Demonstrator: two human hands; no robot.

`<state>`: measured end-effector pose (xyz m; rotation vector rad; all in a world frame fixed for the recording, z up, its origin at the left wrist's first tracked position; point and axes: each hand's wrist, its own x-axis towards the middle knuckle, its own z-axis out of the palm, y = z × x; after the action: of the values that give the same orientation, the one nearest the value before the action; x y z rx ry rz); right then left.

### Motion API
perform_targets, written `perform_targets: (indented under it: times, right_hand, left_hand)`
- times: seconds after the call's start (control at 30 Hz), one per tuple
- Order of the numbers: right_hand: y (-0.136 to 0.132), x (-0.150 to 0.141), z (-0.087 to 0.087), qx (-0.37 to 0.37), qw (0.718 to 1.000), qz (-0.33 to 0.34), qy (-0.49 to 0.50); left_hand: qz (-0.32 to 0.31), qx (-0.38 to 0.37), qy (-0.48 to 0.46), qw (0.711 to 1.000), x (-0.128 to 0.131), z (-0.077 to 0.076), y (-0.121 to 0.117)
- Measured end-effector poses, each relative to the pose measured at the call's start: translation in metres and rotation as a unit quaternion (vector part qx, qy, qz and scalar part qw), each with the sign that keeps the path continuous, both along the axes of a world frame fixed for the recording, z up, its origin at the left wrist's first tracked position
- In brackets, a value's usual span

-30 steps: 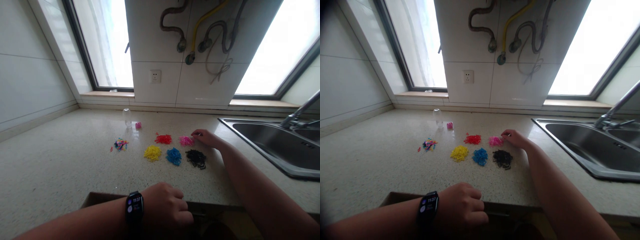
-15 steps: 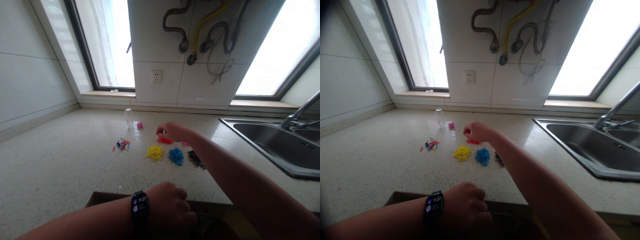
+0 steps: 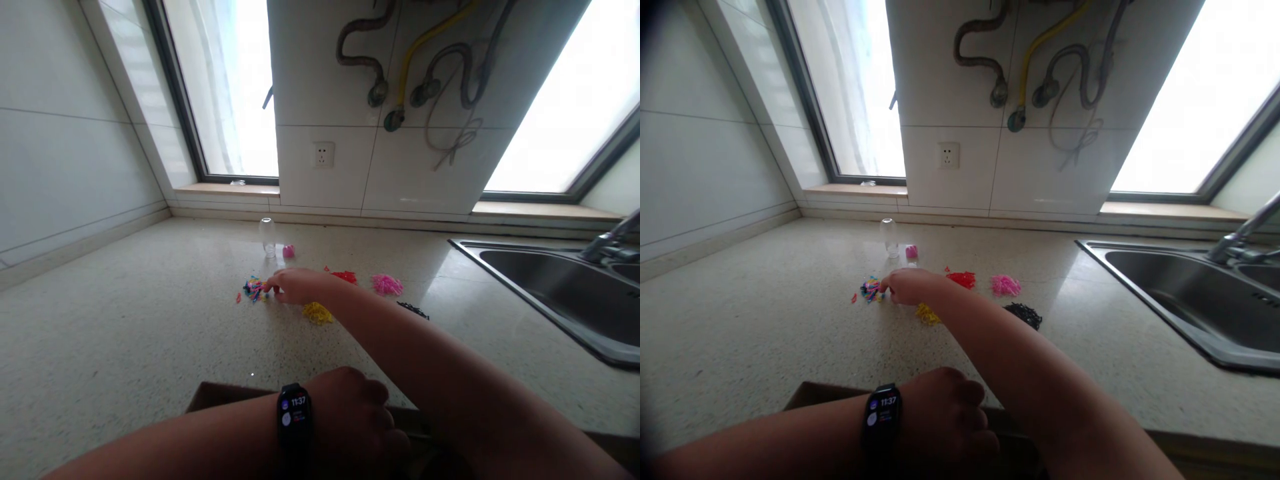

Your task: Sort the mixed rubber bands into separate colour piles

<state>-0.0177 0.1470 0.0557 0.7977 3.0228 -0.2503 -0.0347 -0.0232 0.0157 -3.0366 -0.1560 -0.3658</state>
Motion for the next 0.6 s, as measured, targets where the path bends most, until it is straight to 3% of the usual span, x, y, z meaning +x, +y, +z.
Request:
perform_targets:
  times: [0.6]
  right_hand:
    - [0.005,0.002,-0.012,0.047,0.998,0.007,0.036]
  left_hand:
    - [0.004,0.001,0.003,1.000,0.000,0.003,-0.002]
